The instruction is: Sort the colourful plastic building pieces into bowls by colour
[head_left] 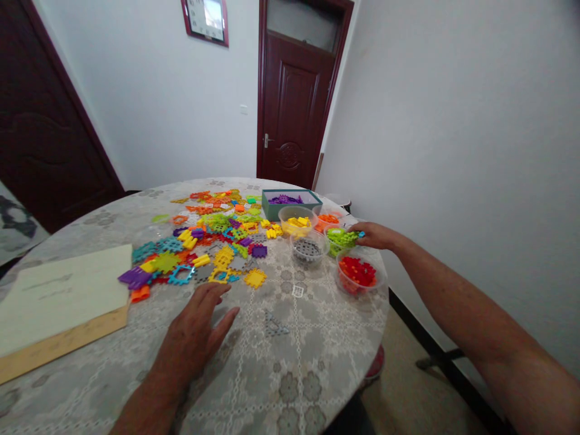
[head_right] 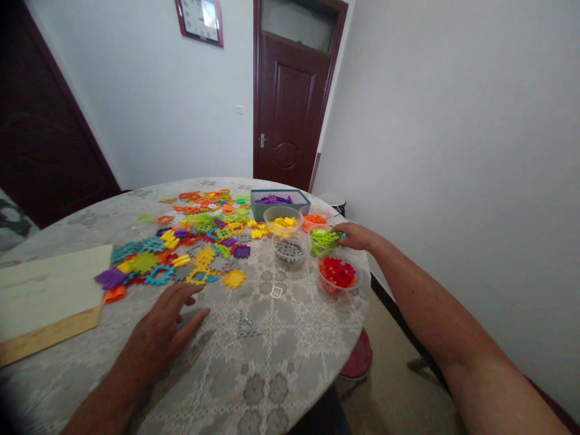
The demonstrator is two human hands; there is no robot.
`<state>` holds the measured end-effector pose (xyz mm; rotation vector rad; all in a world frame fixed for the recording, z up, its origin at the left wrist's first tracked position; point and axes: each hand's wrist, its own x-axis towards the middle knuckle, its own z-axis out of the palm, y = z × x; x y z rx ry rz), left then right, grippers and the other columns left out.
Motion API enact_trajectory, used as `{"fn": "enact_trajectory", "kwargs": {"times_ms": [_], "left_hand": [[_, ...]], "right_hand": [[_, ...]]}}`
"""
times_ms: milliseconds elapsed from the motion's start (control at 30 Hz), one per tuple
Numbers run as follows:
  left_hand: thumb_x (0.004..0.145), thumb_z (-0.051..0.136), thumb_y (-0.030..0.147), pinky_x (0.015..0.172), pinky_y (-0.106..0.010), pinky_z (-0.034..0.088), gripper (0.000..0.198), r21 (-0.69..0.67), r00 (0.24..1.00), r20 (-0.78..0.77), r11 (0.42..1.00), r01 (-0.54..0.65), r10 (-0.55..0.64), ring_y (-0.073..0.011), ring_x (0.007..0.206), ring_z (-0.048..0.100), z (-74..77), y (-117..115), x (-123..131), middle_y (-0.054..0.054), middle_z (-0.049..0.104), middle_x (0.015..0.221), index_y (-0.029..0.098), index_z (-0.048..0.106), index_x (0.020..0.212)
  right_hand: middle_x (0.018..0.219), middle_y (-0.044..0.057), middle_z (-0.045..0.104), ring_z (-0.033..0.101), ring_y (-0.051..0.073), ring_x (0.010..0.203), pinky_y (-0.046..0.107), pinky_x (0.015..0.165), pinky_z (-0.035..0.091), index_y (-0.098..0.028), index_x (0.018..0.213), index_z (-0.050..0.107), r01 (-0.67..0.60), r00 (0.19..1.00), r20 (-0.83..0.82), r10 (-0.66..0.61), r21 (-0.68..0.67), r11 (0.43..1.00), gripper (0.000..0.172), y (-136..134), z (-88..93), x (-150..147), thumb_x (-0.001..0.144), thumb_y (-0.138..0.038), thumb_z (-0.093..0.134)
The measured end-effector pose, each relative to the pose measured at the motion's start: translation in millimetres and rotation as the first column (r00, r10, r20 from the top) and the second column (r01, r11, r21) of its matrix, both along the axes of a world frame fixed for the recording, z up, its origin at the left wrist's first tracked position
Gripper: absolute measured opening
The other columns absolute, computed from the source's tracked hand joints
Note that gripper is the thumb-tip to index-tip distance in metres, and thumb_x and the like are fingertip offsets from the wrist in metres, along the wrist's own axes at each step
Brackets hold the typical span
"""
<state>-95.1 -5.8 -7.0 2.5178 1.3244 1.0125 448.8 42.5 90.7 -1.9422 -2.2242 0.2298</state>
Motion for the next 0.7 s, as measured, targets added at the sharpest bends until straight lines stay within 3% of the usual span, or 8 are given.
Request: {"fn": "enact_trajectory", "kwargs": {"times_ms": [133, 200, 300, 367, 500, 700], "left_hand": [[0.098, 0.056, 0.049, 0.079, -0.037, 0.063, 0.037, 0.004, 1.0, 0.003, 1.0, 0.009, -0.009, -0.0215, 0.096, 0.072, -0.3, -0.3, 0.0, -0.01, 0.063, 0.127, 0.025, 0.058, 0.127], [0.098, 0.056, 0.049, 0.079, -0.036, 0.063, 0.037, 0.004, 1.0, 0.006, 1.0, 0.012, -0.012, -0.0219, 0.096, 0.072, -1.1, -0.2, -0.6, -0.01, 0.063, 0.126, 0.025, 0.059, 0.126], [0.098, 0.056, 0.05, 0.079, -0.036, 0.063, 0.037, 0.006, 1.0, 0.01, 1.0, 0.01, -0.01, -0.0222, 0.096, 0.072, -1.9, 0.2, -1.2, -0.01, 0.064, 0.125, 0.026, 0.06, 0.125], [0.097, 0.056, 0.051, 0.079, -0.036, 0.063, 0.037, 0.007, 1.0, 0.012, 1.0, 0.009, -0.009, -0.0222, 0.095, 0.072, -1.8, 0.7, -1.2, -0.009, 0.064, 0.124, 0.026, 0.06, 0.124], [0.098, 0.055, 0.05, 0.08, -0.036, 0.062, 0.036, 0.005, 1.0, 0.001, 1.0, 0.023, -0.023, -0.0217, 0.094, 0.072, -1.4, 1.0, -1.2, -0.009, 0.064, 0.123, 0.026, 0.059, 0.124], [0.098, 0.056, 0.05, 0.082, -0.036, 0.062, 0.036, 0.002, 1.0, 0.002, 1.0, 0.017, -0.017, -0.0211, 0.093, 0.073, -3.9, 0.4, -2.4, -0.008, 0.064, 0.122, 0.026, 0.06, 0.124]], "right_hand": [[0.11, 0.007, 0.077, 0.068, 0.022, 0.098, 0.03, 0.094, 0.05, -0.018, 0.119, 0.075, 0.039, 0.999, -0.024, -0.038, 0.035, 0.999, 0.045, -5.2, -1.6, -0.1, 0.074, -0.016, 0.068], [0.102, 0.007, 0.077, 0.068, 0.021, 0.092, 0.028, 0.088, 0.051, -0.017, 0.112, 0.076, 0.171, 0.981, -0.112, -0.161, 0.088, 0.981, 0.039, -5.8, -0.3, -0.6, 0.073, -0.018, 0.069], [0.092, 0.007, 0.076, 0.067, 0.019, 0.08, 0.025, 0.073, 0.052, -0.015, 0.108, 0.074, 0.435, 0.879, -0.264, -0.397, 0.104, 0.894, 0.035, -2.7, 0.1, 0.0, 0.074, -0.021, 0.067], [0.088, 0.009, 0.076, 0.068, 0.018, 0.072, 0.024, 0.064, 0.052, -0.011, 0.109, 0.073, 0.533, 0.818, -0.305, -0.488, 0.081, 0.842, 0.035, 1.6, -2.9, 0.6, 0.077, -0.021, 0.063], [0.078, 0.011, 0.074, 0.068, 0.018, 0.063, 0.025, 0.057, 0.052, -0.009, 0.104, 0.073, 0.613, 0.755, -0.312, -0.576, 0.025, 0.79, 0.029, 10.0, -13.1, -1.8, 0.081, -0.021, 0.063], [0.073, 0.012, 0.073, 0.07, 0.022, 0.067, 0.026, 0.061, 0.054, -0.009, 0.102, 0.076, 0.601, 0.776, -0.229, -0.587, -0.013, 0.799, 0.029, 12.4, -17.9, -11.3, 0.085, -0.032, 0.073]]}}
